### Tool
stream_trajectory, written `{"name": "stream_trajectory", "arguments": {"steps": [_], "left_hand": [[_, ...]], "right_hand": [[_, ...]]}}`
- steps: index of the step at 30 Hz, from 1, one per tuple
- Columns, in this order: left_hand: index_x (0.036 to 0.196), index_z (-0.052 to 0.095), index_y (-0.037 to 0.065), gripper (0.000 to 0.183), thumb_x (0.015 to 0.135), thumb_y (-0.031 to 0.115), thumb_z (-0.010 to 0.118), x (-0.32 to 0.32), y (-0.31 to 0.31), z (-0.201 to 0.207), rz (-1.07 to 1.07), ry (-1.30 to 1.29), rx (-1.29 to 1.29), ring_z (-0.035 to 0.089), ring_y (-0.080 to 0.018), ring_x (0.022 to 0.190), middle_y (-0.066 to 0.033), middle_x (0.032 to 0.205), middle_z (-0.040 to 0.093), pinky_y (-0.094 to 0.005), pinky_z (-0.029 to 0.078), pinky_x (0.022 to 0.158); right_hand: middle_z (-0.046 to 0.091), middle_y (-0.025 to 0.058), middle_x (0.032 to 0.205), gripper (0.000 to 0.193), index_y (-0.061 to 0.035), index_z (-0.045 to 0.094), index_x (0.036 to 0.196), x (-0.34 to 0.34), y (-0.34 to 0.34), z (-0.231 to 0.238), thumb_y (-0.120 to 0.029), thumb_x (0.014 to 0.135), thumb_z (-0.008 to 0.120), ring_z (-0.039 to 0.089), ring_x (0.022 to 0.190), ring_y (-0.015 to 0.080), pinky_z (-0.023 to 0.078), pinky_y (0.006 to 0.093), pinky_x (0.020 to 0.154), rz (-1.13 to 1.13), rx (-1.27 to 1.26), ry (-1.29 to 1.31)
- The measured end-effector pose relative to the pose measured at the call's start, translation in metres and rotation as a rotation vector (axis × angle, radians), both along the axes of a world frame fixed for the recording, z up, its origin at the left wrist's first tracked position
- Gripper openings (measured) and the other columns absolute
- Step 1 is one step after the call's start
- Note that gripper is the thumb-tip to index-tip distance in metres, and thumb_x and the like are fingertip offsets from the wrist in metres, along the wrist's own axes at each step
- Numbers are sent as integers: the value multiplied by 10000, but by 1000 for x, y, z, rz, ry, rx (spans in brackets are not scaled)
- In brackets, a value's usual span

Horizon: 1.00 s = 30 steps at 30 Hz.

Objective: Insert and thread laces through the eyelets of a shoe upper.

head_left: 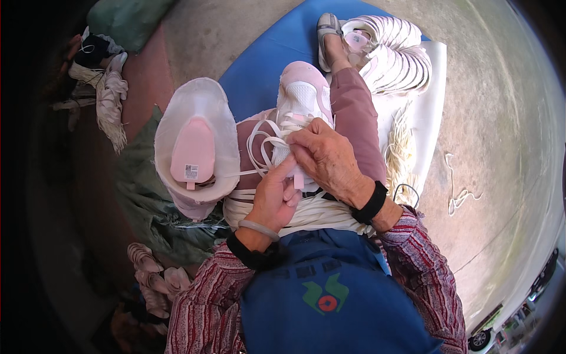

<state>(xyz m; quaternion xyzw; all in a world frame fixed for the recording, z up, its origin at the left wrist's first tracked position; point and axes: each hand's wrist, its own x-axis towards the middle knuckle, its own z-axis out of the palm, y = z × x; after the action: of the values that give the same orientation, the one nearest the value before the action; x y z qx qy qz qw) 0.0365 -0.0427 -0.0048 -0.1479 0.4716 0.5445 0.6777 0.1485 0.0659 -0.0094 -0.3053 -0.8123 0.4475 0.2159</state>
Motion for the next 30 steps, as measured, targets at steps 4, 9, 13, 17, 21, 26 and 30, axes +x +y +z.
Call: {"name": "stream_trajectory", "arguments": {"steps": [4,9,13,17,21,26,30], "left_hand": [[1060,567,150,200,966,326,584,-3,5,1,22,-43,-28,368,-8,453,67,735,534,-184,259,377],[1032,584,144,229,980,365,559,2,15,1,118,-90,61,397,-28,434,56,762,589,-190,299,352],[1040,580,149,239,982,379,551,4,24,1,143,-30,-65,402,-19,429,64,764,585,-188,298,347],[1066,581,144,242,983,370,551,1,19,-9,110,-95,44,429,-11,443,60,781,600,-179,319,354],[1147,572,122,281,982,350,555,-3,14,-21,85,-151,130,545,-17,573,33,899,640,-158,409,425],[1195,561,100,313,986,332,541,0,15,-23,125,-163,117,625,-76,783,0,1032,645,-199,502,569],[1200,560,91,293,982,285,535,-3,19,-10,149,-189,105,643,-121,868,-11,1052,649,-247,540,666]], "right_hand": [[558,132,892,125,-83,624,979,1,-1,-3,-129,862,629,615,739,346,501,432,607,11,16,-16],[556,133,874,120,-68,617,969,0,-4,-5,-86,852,634,605,737,340,495,422,614,-63,-18,96],[553,133,850,126,-56,620,975,2,-2,-4,-61,849,629,590,735,334,483,404,643,-139,-107,178],[569,149,829,123,-22,640,955,11,2,-3,-43,834,642,591,762,317,471,384,682,-156,-94,120],[587,149,812,86,-11,651,902,10,-3,3,-44,822,655,595,755,316,475,379,678,-214,-143,93],[594,145,804,93,-6,654,910,10,-3,1,-38,823,651,604,753,309,482,369,678,-204,-134,85],[589,131,786,93,-8,665,910,9,-7,-8,-43,824,659,606,741,278,481,352,672,-278,-279,141]]}}
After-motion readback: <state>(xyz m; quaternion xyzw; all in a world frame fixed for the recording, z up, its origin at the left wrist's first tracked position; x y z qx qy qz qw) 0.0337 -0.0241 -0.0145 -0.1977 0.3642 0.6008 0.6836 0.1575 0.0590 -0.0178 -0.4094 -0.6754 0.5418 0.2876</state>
